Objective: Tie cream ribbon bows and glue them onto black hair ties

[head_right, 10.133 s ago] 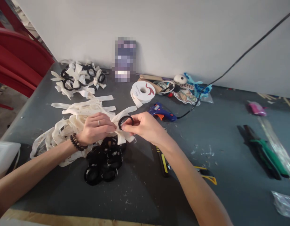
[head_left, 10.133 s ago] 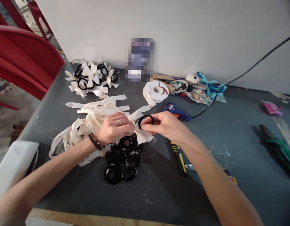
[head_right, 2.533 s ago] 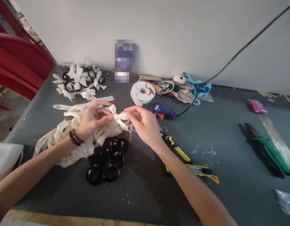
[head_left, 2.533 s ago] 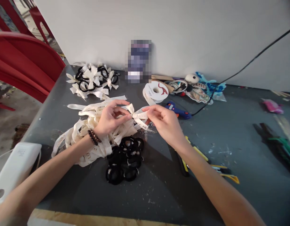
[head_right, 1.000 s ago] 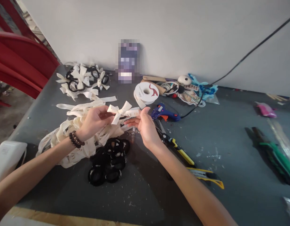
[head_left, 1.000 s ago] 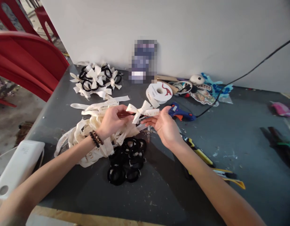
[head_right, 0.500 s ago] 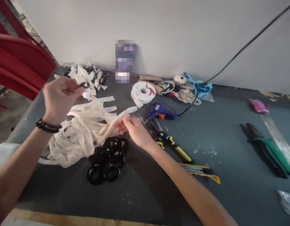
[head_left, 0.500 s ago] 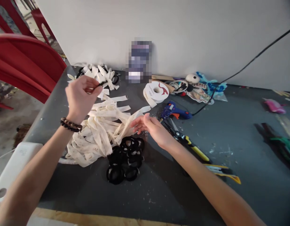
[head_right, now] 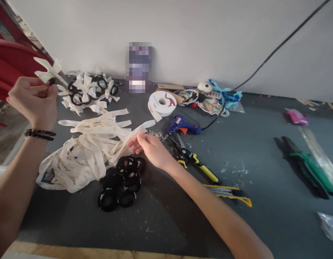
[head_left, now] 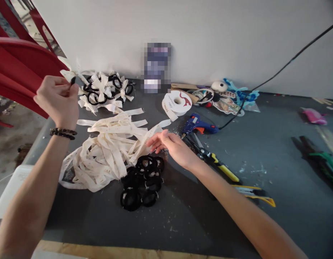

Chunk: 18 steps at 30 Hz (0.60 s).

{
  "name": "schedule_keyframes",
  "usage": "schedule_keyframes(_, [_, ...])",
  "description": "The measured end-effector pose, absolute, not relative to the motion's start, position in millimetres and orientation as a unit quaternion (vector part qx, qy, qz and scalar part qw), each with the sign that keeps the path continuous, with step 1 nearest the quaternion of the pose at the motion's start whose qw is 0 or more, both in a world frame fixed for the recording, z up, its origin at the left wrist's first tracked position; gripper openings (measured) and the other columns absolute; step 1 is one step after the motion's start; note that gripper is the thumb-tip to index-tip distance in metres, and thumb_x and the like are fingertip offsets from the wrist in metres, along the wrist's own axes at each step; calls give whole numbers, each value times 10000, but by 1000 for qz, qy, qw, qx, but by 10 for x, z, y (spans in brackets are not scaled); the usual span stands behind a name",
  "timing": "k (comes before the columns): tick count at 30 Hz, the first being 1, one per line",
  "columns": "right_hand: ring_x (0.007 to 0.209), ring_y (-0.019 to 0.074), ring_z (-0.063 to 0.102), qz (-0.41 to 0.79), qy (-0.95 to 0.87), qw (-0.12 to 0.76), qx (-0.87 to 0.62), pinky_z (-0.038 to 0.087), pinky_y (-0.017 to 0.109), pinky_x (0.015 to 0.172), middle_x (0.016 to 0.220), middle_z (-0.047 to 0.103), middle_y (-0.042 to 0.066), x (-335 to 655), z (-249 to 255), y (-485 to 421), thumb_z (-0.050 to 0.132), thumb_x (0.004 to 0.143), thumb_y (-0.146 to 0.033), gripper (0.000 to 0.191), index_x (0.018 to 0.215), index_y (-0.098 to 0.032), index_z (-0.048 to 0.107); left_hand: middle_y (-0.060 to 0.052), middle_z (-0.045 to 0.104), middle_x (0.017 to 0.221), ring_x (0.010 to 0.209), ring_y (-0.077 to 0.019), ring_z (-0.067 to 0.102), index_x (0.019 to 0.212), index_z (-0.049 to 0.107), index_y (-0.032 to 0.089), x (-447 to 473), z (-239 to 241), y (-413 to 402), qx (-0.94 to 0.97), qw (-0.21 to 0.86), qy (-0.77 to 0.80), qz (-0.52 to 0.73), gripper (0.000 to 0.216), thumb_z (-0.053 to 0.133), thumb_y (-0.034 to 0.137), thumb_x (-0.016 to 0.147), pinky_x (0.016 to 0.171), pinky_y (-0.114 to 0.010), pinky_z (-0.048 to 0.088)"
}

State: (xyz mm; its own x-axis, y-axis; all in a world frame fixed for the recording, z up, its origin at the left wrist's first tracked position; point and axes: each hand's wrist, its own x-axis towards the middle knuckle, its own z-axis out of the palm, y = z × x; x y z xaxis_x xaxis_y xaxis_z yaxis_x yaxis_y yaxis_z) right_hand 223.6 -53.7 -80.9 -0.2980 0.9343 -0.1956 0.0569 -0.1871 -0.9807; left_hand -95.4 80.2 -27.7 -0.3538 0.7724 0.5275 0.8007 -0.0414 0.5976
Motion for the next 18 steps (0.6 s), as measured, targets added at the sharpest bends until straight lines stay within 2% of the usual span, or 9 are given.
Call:
schedule_keyframes(4, [797,185,723,607,-536,353,-468,573,309,726,913,772,101,2240,-805,-542,382,921,-864,795,909,-180,789,49,801,1038,864,-126,672,1124,673,170,-900,-352,784,-620,-1,-707,-339,295,650,399,939,847,-306,494])
schedule_keyframes(8, [790,187,718,602,-538,355,-471,570,315,726,886,764,97,2243,-794,-545,388,926,-858,785,913,-184,791,11,762,1057,916,-182,589,1209,694,179,-873,-415,784,-642,-9,-739,-205,363,626,428,954,844,-341,433])
schedule_keyframes(12, [778,187,712,599,-544,353,-471,569,318,724,859,757,96,2249,-787,-539,394,931,-852,784,901,-177,790,14,765,1209,968,-153,622,1327,653,184,-942,-449,834,-657,-17,-704,-270,483,721,400,900,921,-329,474])
schedule_keyframes(14, [775,186,711,599,-541,353,-473,565,319,721,881,767,101,2254,-788,-535,398,940,-842,770,904,-178,787,-25,747,1304,1023,-160,660,1341,629,150,-982,-440,848,-644,-23,-696,-316,560,773,385,852,915,-326,511])
schedule_keyframes(16, [785,188,711,595,-542,352,-478,556,317,714,913,777,104,2258,-787,-535,398,964,-813,742,910,-182,784,-51,738,1331,1077,-174,673,1324,628,140,-986,-384,825,-632,-28,-696,-338,533,763,372,863,898,-329,538])
schedule_keyframes(18, [793,188,707,577,-558,345,-487,532,308,689,933,781,98,2261,-776,-537,414,1001,-753,680,916,-187,782,-33,717,1367,1098,-145,671,1362,602,176,-934,-270,757,-648,-34,-674,-353,423,640,324,966,919,-312,552])
